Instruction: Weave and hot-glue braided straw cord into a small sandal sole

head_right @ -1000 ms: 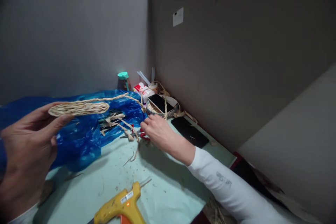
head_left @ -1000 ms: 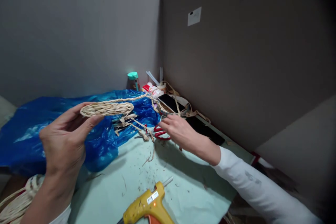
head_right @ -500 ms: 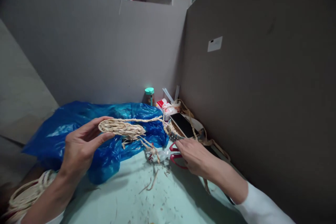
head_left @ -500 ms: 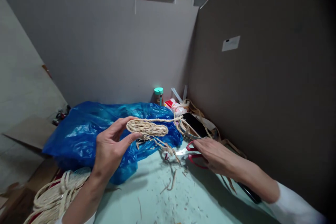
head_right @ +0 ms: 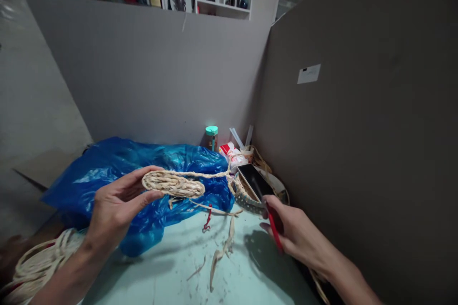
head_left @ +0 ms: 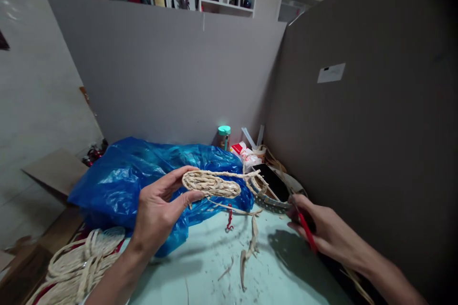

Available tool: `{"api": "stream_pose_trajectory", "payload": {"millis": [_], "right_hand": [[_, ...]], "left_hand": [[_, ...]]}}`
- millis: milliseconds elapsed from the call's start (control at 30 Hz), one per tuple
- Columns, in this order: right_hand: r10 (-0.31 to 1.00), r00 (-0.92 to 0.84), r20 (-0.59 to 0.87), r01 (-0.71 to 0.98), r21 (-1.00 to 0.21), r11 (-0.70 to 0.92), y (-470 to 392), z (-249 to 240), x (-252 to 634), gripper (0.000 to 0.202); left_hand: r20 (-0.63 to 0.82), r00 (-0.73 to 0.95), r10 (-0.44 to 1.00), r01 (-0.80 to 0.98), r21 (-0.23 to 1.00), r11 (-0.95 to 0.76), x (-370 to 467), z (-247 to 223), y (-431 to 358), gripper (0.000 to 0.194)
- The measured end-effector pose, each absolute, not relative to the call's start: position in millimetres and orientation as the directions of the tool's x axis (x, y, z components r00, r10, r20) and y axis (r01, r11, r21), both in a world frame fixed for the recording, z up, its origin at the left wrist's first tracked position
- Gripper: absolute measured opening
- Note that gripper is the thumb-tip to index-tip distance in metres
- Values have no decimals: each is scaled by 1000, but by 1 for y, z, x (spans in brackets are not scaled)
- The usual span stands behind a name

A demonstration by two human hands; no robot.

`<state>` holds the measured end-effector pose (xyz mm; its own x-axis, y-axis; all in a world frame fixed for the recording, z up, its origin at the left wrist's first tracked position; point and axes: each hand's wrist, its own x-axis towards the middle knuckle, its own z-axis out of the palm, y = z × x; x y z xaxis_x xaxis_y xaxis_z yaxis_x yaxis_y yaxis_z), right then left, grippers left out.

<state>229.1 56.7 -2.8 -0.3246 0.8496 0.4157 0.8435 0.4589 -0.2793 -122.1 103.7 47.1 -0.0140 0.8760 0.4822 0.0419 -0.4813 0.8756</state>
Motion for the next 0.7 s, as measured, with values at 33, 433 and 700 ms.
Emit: {"api": "stream_pose_trajectory", "payload": {"millis": [33, 433, 700], "right_hand": [[837, -324, 441, 826, -300, 477, 58, -2, 229, 21], [653, -448, 611, 722, -184, 667, 47, 30, 158, 42], [556, -505, 661, 776, 64, 628, 41, 27, 155, 42]], "left_hand": [[470, -35, 882, 32, 882, -469, -121, 46, 104, 31], [495, 123, 860, 114, 854, -508, -106, 31, 93, 35], [578, 200, 791, 171, 774, -609, -97, 29, 81, 45]]}}
